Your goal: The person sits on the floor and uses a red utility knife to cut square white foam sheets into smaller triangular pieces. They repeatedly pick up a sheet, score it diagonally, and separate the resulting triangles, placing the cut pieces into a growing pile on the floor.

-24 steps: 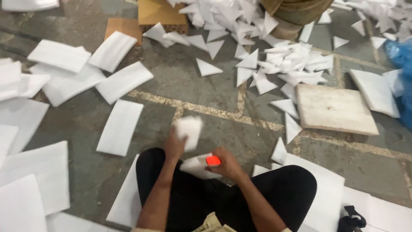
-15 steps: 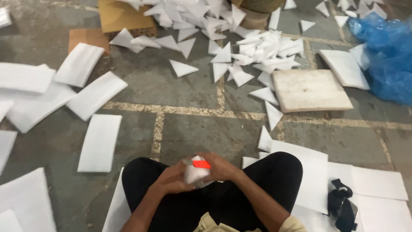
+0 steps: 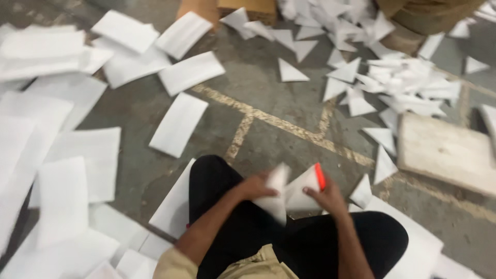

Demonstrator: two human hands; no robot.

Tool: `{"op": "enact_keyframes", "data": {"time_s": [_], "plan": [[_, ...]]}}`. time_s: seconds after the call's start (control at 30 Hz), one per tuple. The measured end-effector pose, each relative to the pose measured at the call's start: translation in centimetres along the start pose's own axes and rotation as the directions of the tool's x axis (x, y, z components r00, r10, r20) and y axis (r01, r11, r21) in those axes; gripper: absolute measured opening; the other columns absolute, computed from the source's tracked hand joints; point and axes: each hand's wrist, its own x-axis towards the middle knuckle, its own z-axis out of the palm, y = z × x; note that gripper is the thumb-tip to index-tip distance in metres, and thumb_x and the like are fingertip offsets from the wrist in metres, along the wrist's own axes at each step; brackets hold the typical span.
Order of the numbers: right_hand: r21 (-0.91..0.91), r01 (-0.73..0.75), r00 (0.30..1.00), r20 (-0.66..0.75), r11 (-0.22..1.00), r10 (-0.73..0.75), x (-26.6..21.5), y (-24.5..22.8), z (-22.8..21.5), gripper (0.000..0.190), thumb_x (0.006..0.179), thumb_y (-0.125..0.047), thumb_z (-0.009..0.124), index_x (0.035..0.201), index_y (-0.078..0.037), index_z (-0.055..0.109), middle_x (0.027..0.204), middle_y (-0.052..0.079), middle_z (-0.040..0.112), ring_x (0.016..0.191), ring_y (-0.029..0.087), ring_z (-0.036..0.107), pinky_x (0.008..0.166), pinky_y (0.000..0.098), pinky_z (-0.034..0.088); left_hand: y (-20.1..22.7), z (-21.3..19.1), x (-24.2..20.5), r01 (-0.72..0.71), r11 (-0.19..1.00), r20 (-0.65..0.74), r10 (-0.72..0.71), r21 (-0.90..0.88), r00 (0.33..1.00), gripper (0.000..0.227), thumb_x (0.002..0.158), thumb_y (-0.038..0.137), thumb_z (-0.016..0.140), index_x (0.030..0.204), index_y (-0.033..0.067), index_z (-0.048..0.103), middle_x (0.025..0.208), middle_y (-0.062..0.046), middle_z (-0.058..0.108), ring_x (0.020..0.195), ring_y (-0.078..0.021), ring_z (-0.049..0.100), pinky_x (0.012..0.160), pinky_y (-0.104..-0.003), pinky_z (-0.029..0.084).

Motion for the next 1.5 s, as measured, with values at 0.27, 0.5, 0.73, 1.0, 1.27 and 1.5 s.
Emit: {"op": "enact_keyframes", "data": {"time_s": [0.27,0.5,0.73,1.0,1.27,1.5], "plan": [[0.388,0.181,0.983,-0.099,0.904,-0.154,0.5,4.4,2.7,0.062,0.1,-0.043,0.049,0.15,-0.007,0.044,0.114,0.008,0.063,0.09,0.018,0.058,0.074,0.033,0.049,9.9,-2.6,5.0,-0.229,0.955,0.416,0.133,0.19,0.9,0.115,0.079,0.065,0.077,0.16,0.0032,0.025,0.165,-0.024,0.03,0.15,-0.0386,0.034,0.121,-0.05,0.03],[0.848,0.194,0.939,-0.306,0.494,0.158,2.7,7.5,0.6,0.05,0.106,-0.043,0.048,0.141,-0.007,0.048,0.101,-0.001,0.057,0.073,0.008,0.049,0.054,0.0224,0.042,25.4,-24.0,9.6,-0.019,0.654,-0.651,0.755,0.756,0.08,0.093,0.091,0.039,0.079,0.159,0.0107,0.023,0.166,-0.02,0.011,0.155,-0.0436,0.017,0.124,-0.075,0.018],[0.595,0.072,0.939,-0.312,0.801,0.147,3.1,7.4,3.1,0.048,0.101,-0.036,0.058,0.137,-0.006,0.054,0.101,0.005,0.062,0.07,0.01,0.05,0.056,0.023,0.042,6.6,-24.2,6.1,0.084,0.822,-0.809,0.528,0.563,0.257,0.114,0.075,0.028,0.092,0.163,0.0048,0.023,0.169,-0.019,0.024,0.158,-0.0413,0.017,0.125,-0.065,0.008],[0.406,0.143,0.963,-0.267,0.903,-0.033,3.5,4.4,4.2,0.05,0.094,-0.025,0.067,0.137,-0.004,0.054,0.112,0.004,0.062,0.101,0.013,0.06,0.089,0.0303,0.051,-19.3,-21.1,-5.0,0.818,0.555,-0.727,-0.497,0.153,0.473,0.141,0.058,0.073,0.085,0.166,0.0173,0.013,0.174,-0.012,0.008,0.157,-0.0405,0.01,0.114,-0.072,0.028],[0.191,0.128,0.971,-0.222,0.973,-0.084,3.1,3.4,4.3,0.05,0.087,-0.013,0.07,0.134,-0.004,0.053,0.101,0.009,0.065,0.095,0.02,0.064,0.085,0.0345,0.051,-11.2,-23.4,-4.4,0.484,0.822,-0.769,-0.093,0.299,0.633,0.041,0.103,0.018,0.06,0.141,0.0021,0.06,0.124,-0.027,0.067,0.115,-0.0455,0.065,0.097,-0.055,0.053],[0.087,0.226,0.953,-0.224,0.97,-0.202,2.1,5.6,6.6,0.054,0.098,-0.009,0.056,0.15,-0.004,0.042,0.11,0.017,0.067,0.103,0.031,0.068,0.091,0.0408,0.052,-3.2,-14.7,7.9,-0.065,0.927,-0.272,0.174,0.369,0.947,0.054,0.086,0.032,0.076,0.134,0.0088,0.067,0.135,-0.016,0.067,0.125,-0.0362,0.062,0.108,-0.047,0.049]]}}
